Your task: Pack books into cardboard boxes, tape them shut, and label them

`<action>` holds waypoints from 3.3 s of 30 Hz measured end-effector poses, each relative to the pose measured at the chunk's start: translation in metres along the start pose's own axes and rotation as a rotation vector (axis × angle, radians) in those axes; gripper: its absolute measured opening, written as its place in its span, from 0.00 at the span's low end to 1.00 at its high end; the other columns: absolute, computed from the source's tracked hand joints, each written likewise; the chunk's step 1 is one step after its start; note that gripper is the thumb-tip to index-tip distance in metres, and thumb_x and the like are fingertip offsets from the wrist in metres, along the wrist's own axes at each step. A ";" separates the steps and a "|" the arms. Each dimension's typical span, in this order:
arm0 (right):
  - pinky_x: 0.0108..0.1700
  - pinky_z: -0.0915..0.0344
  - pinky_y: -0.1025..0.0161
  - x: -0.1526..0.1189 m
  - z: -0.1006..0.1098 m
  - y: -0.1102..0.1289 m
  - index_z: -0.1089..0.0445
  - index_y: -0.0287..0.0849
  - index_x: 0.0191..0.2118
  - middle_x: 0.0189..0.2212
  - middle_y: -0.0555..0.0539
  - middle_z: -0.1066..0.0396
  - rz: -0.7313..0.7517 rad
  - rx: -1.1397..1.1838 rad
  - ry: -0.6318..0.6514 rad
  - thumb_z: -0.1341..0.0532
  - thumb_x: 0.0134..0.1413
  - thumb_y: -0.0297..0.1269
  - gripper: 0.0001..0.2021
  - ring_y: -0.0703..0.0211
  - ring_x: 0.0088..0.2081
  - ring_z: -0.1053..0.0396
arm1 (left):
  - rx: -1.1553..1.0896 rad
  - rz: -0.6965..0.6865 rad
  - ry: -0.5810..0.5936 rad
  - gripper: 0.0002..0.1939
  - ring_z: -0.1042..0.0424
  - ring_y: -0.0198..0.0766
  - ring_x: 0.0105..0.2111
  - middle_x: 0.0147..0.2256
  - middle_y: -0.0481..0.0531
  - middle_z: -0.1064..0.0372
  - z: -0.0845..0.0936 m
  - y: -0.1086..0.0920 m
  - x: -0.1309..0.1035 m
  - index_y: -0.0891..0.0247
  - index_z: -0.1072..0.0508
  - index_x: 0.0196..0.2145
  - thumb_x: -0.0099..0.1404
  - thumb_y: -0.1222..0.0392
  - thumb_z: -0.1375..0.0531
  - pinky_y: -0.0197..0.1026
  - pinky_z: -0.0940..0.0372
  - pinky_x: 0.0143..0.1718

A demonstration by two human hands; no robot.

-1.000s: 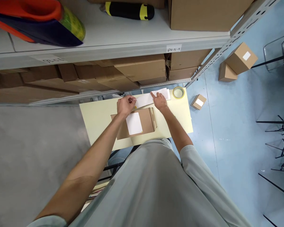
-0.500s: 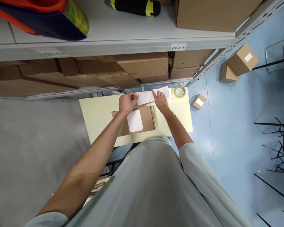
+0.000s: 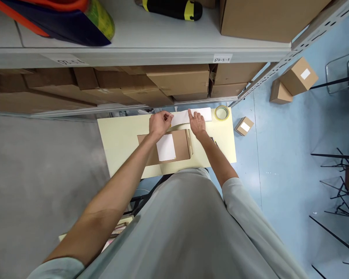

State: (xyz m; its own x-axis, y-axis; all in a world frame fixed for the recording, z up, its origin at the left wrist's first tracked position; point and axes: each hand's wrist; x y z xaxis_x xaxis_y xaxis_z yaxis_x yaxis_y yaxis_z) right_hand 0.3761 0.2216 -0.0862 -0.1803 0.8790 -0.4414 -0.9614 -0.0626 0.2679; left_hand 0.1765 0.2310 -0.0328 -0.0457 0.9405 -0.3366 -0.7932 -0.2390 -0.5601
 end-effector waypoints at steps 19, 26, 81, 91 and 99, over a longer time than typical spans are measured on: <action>0.68 0.38 0.46 0.007 0.020 0.017 0.60 0.37 0.85 0.67 0.24 0.33 -0.144 -0.126 0.199 0.55 0.74 0.20 0.38 0.40 0.66 0.34 | 0.047 0.053 0.038 0.11 0.18 0.51 0.47 0.43 0.57 0.15 -0.003 0.000 0.001 0.58 0.16 0.44 0.74 0.55 0.39 0.49 0.31 0.54; 0.68 0.38 0.47 0.007 0.024 0.019 0.59 0.38 0.85 0.67 0.24 0.33 -0.165 -0.124 0.209 0.54 0.74 0.20 0.38 0.41 0.66 0.34 | 0.038 0.014 0.000 0.10 0.18 0.52 0.48 0.46 0.59 0.15 -0.008 -0.009 -0.008 0.58 0.17 0.43 0.75 0.56 0.39 0.48 0.32 0.52; 0.43 0.32 0.58 -0.243 0.070 0.124 0.22 0.45 0.29 0.29 0.50 0.26 -0.042 1.327 -0.181 0.24 0.49 0.63 0.24 0.58 0.34 0.31 | -0.900 0.088 0.139 0.35 0.20 0.46 0.37 0.35 0.56 0.18 0.123 0.085 -0.182 0.60 0.18 0.34 0.46 0.25 0.24 0.48 0.24 0.44; 0.39 0.35 0.58 -0.242 0.061 0.143 0.23 0.46 0.29 0.28 0.50 0.28 -0.098 1.249 -0.264 0.26 0.50 0.62 0.23 0.58 0.32 0.34 | -0.907 0.076 0.145 0.35 0.21 0.46 0.36 0.36 0.56 0.17 0.129 0.103 -0.183 0.59 0.18 0.34 0.46 0.25 0.24 0.48 0.23 0.44; 0.36 0.36 0.58 -0.243 0.062 0.151 0.22 0.45 0.30 0.28 0.49 0.27 -0.115 1.186 -0.306 0.26 0.51 0.62 0.23 0.58 0.30 0.35 | -0.936 0.168 0.063 0.36 0.17 0.48 0.44 0.50 0.62 0.16 0.132 0.110 -0.191 0.60 0.17 0.52 0.55 0.31 0.26 0.51 0.22 0.51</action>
State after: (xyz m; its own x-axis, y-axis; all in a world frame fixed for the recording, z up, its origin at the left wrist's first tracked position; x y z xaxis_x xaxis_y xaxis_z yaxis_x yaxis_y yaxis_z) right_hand 0.2870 0.0278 0.1143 0.1032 0.9356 -0.3376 -0.1561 0.3504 0.9235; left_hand 0.0179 0.0571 0.0696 -0.0604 0.8679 -0.4931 0.0304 -0.4922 -0.8699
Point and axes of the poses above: each hand's wrist, its own x-axis towards the middle knuckle, its own z-axis out of the back of the hand, y = z × x
